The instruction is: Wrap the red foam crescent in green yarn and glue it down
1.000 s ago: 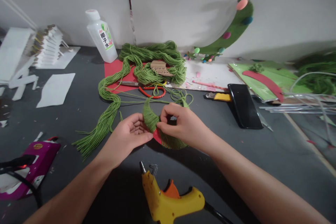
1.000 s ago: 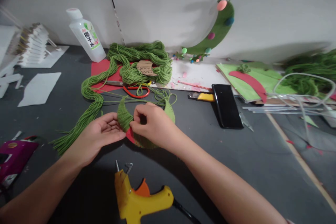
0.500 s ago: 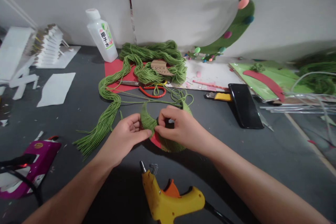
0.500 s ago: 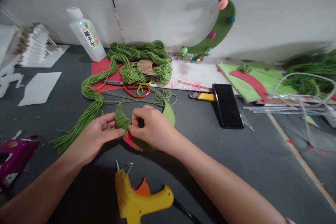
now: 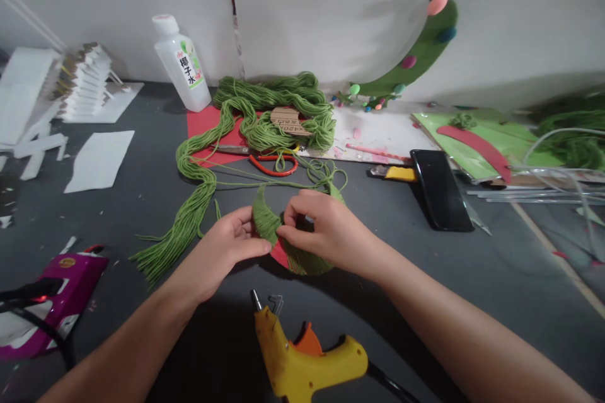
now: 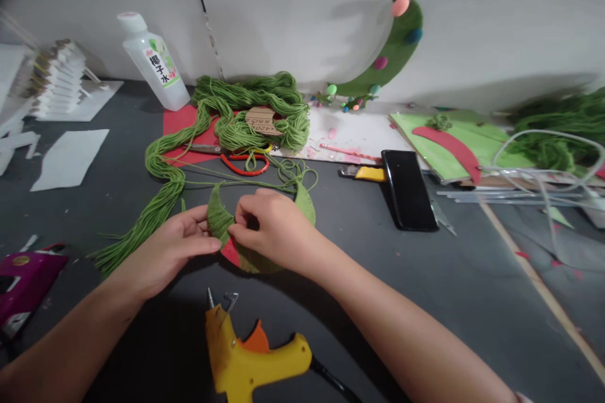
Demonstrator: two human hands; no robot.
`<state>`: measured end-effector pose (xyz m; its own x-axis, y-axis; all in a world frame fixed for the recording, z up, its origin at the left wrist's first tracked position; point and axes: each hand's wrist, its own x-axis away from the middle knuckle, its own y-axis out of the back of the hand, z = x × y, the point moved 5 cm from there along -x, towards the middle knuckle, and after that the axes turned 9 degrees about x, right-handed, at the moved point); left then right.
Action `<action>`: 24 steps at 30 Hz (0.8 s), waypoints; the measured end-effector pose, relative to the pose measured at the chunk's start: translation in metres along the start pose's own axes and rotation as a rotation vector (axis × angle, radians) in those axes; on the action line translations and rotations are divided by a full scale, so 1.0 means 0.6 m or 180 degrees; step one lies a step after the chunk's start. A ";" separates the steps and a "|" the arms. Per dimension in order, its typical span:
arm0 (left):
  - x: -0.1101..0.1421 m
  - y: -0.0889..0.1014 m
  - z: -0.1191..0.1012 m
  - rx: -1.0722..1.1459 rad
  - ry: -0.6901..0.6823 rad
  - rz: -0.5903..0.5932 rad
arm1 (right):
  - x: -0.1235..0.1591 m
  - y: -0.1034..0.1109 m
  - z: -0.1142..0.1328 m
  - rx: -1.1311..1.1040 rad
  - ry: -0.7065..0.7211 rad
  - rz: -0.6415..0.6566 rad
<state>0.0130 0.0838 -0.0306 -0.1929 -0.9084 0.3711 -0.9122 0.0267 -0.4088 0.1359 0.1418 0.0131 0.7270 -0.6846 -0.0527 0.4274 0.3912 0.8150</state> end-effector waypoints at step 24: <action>0.003 0.007 0.000 -0.0724 0.0264 -0.0425 | 0.003 -0.010 0.008 0.0107 0.0098 0.0125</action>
<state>0.0085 0.0823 -0.0316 -0.0857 -0.8731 0.4800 -0.9875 0.0105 -0.1573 0.1320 0.1354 0.0108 0.7593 -0.6496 -0.0374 0.3803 0.3963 0.8356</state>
